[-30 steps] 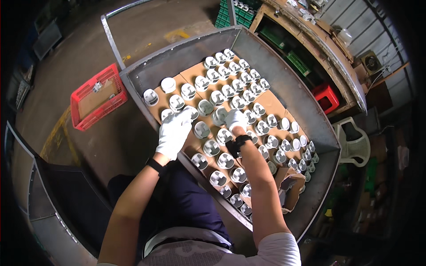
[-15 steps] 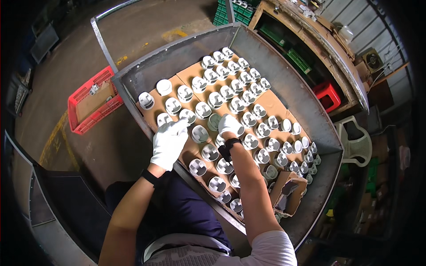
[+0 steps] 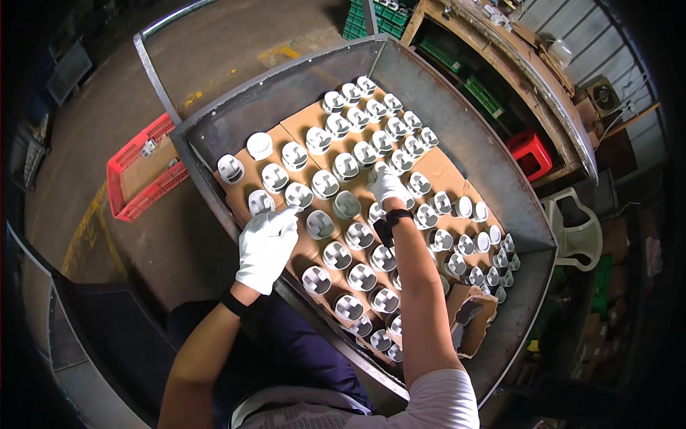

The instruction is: Picking up metal pistons from a crate, inspecting them, and applying a liquid with a cotton swab.

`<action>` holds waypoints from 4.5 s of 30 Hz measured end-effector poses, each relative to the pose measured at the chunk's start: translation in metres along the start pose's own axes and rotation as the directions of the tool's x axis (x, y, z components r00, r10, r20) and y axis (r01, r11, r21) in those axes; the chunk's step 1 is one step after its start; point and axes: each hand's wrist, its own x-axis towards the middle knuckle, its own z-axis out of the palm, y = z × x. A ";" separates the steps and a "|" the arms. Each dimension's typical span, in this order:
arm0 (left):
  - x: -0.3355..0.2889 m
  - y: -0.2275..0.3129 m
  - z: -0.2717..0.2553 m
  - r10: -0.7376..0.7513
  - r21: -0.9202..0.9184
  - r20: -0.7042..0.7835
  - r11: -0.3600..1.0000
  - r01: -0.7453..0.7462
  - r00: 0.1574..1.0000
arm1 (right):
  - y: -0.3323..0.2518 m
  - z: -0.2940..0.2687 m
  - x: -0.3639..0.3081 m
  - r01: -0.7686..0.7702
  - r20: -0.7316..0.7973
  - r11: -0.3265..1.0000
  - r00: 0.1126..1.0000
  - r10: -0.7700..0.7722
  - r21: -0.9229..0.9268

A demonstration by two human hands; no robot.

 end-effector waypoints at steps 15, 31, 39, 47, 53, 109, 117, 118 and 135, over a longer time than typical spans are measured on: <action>-0.005 -0.007 0.010 0.029 -0.029 -0.099 0.999 -0.032 0.995 | -0.006 0.005 -0.011 -0.287 -0.230 0.923 0.909 0.347 0.256; 0.000 0.004 0.001 -0.066 -0.338 0.096 0.937 0.095 0.993 | 0.020 -0.075 -0.176 -0.416 0.436 -0.239 0.899 0.036 0.877; -0.019 0.040 0.013 -0.168 -0.753 0.516 0.380 0.538 0.840 | -0.041 -0.102 -0.236 0.602 -0.261 0.790 0.785 -0.561 0.112; -0.043 0.073 0.046 0.025 -0.592 0.565 0.708 0.385 0.824 | -0.057 -0.070 -0.268 0.037 -0.009 0.113 0.970 -0.244 0.993; -0.053 0.061 0.052 0.065 -0.712 0.649 0.401 0.576 0.758 | -0.057 -0.073 -0.271 0.039 -0.018 0.066 0.957 -0.289 0.997; -0.004 -0.006 -0.010 -0.287 -0.621 -0.105 0.767 0.162 0.952 | -0.034 0.074 -0.087 0.162 -0.022 0.783 0.976 -0.219 -0.600; -0.004 -0.008 -0.007 -0.312 -0.659 -0.080 0.729 0.184 0.947 | -0.035 0.011 -0.121 0.286 -0.389 0.945 0.898 -0.206 0.160; -0.006 -0.014 -0.010 -0.344 -0.689 -0.059 0.693 0.211 0.937 | -0.062 -0.012 -0.137 0.279 -0.373 0.816 0.924 -0.084 0.507; 0.000 -0.021 0.008 -0.327 -0.771 0.014 0.599 0.218 0.945 | -0.110 -0.108 -0.204 0.530 -0.617 0.758 0.756 -0.220 0.379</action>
